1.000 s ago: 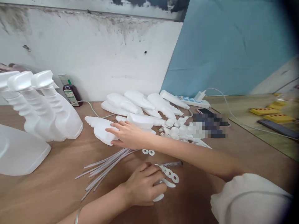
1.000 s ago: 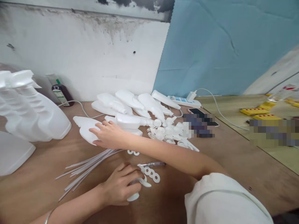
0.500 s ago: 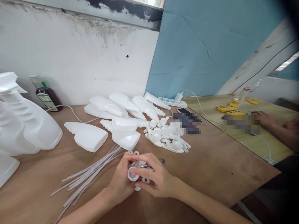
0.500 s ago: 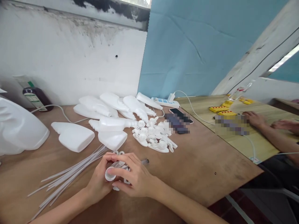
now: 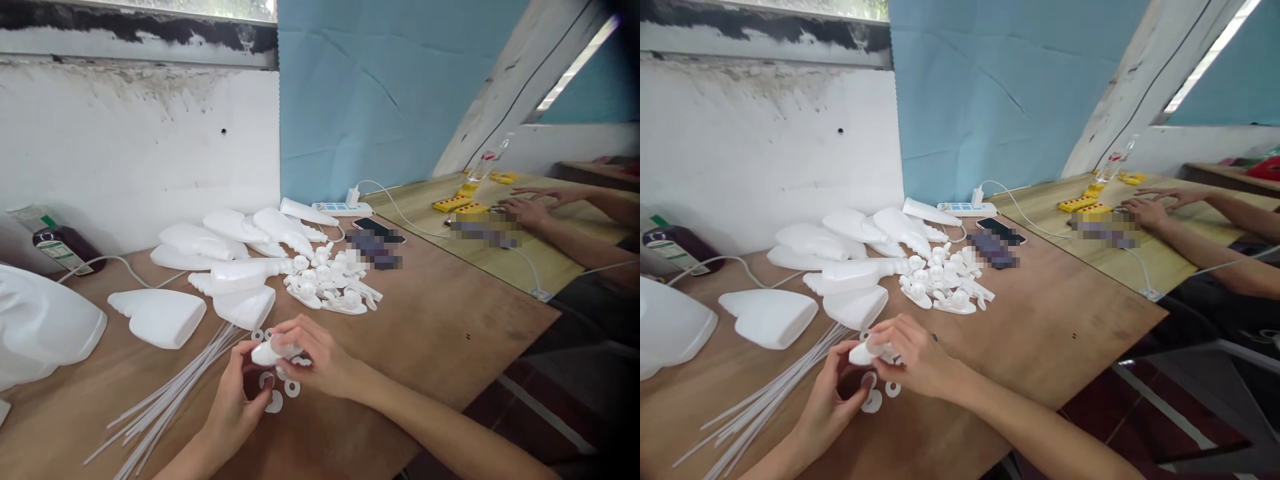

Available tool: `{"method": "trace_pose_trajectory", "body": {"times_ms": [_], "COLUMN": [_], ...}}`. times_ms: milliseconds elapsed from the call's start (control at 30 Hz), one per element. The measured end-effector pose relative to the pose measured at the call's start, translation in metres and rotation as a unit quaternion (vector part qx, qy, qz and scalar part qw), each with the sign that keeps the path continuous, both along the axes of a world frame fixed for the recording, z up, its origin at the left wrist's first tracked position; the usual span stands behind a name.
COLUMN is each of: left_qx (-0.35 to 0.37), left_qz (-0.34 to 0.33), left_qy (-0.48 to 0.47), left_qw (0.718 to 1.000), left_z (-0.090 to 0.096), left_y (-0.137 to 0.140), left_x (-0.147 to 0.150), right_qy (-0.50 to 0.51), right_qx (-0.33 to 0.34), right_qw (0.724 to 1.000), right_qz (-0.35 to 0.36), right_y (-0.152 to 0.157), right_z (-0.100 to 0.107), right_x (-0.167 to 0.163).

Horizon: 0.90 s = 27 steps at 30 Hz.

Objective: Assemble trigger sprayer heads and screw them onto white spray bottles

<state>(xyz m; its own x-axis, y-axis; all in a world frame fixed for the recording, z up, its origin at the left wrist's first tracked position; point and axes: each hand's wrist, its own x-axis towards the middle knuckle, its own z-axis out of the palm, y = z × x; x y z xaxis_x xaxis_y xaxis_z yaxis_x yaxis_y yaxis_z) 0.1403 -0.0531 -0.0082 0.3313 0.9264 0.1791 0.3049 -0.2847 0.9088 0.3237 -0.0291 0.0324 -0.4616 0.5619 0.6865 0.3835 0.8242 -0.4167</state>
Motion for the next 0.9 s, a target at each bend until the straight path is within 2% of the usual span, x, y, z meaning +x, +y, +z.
{"method": "trace_pose_trajectory", "body": {"times_ms": [133, 367, 567, 700, 900], "left_qx": [0.041, 0.096, 0.125, 0.143, 0.151], "left_qz": [0.035, -0.015, -0.021, -0.034, -0.076], "left_qy": [0.071, 0.167, 0.195, 0.201, 0.212], "left_qw": [0.996, 0.981, 0.972, 0.968, 0.963], "left_z": [0.001, 0.002, 0.005, 0.01, 0.017], "left_y": [-0.001, 0.002, 0.003, 0.0, -0.005], "left_x": [-0.001, -0.003, 0.0, 0.003, 0.006], "right_qy": [0.012, -0.115, -0.142, -0.094, -0.047], "right_qx": [0.035, 0.03, 0.053, 0.076, 0.129], "right_qw": [0.994, 0.97, 0.944, 0.956, 0.982], "right_qz": [-0.1, -0.214, -0.292, -0.267, -0.132], "right_y": [0.01, 0.019, 0.018, 0.011, -0.002], "right_z": [0.001, -0.012, -0.013, -0.011, -0.018], "right_x": [0.009, 0.014, 0.014, 0.012, 0.0]}}
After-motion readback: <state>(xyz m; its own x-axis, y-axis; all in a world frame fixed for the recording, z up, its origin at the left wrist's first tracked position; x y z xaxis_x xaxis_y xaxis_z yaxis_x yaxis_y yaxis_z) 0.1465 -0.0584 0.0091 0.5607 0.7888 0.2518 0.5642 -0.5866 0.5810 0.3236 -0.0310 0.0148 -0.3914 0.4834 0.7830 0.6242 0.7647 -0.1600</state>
